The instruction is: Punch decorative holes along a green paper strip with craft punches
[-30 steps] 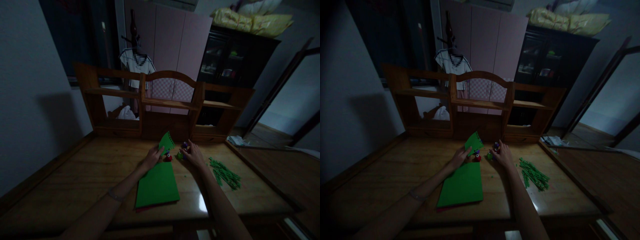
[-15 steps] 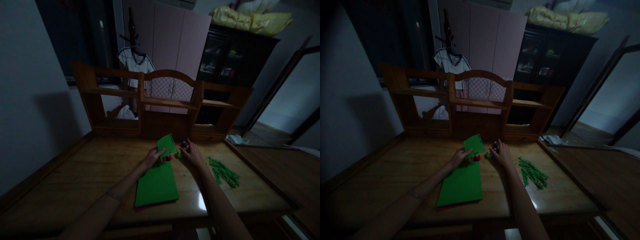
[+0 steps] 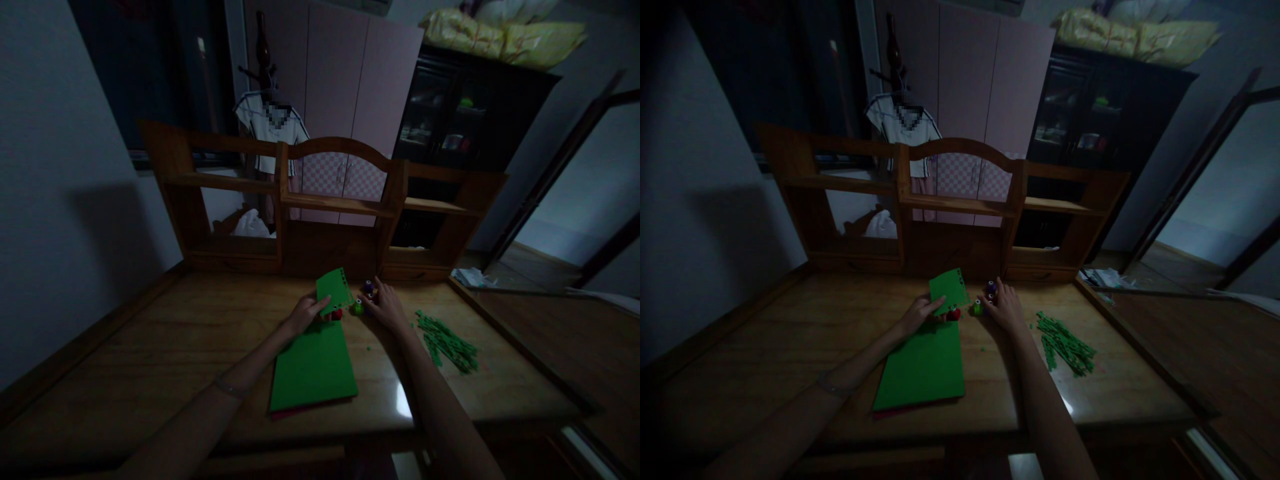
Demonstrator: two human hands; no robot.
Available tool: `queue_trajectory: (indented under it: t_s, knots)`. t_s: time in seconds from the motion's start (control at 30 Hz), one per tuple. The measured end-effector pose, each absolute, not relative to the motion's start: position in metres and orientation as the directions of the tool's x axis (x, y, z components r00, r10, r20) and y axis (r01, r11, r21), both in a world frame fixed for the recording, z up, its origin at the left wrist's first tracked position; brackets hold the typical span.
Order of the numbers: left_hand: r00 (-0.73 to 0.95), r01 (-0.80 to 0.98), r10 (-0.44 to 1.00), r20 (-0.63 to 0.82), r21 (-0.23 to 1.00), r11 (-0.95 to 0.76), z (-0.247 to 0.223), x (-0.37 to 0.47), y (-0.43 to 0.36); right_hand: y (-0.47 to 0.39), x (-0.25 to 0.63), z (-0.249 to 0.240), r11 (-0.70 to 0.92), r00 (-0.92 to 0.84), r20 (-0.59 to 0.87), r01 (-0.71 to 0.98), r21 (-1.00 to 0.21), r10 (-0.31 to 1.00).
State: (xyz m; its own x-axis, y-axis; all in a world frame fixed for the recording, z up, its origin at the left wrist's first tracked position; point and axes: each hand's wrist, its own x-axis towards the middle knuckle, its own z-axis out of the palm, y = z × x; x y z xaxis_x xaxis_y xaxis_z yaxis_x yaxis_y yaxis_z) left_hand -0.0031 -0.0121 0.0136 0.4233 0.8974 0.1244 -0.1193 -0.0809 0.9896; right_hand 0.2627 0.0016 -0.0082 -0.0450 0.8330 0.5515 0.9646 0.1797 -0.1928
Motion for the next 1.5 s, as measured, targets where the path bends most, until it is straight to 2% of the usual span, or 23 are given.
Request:
queue_trajectory:
  t_s: [0.8, 0.9, 1.03, 1.13, 1.27, 1.5]
  knots:
    - [0.434, -0.079, 0.892, 0.13, 0.991, -0.106, 0.015, -0.003, -0.013, 0.002, 0.264, -0.008, 0.201, -0.034, 0.549, 0.948, -0.247, 0.835]
    - [0.38, -0.055, 0.912, 0.151, 0.988, -0.141, 0.012, -0.003, -0.01, 0.0, 0.265, -0.007, 0.214, -0.045, 0.546, 0.945, -0.249, 0.836]
    - [0.229, 0.022, 0.93, 0.286, 0.954, -0.299, 0.008, -0.006, -0.004, -0.004, 0.264, -0.002, 0.215, -0.038, 0.551, 0.941, -0.261, 0.834]
    - [0.135, 0.078, 0.956, 0.259, 0.959, -0.271, 0.007, -0.009, 0.0, -0.006, 0.262, 0.003, 0.245, -0.026, 0.58, 0.922, -0.301, 0.814]
    - [0.057, 0.12, 0.966, 0.252, 0.959, -0.257, 0.006, -0.012, 0.003, -0.009, 0.261, 0.013, 0.282, 0.064, 0.646, 0.864, -0.417, 0.76]
    - [-0.039, 0.076, 0.967, 0.251, 0.966, -0.247, 0.003, -0.015, 0.013, -0.01, 0.258, 0.018, 0.258, 0.198, 0.669, 0.816, -0.517, 0.716]
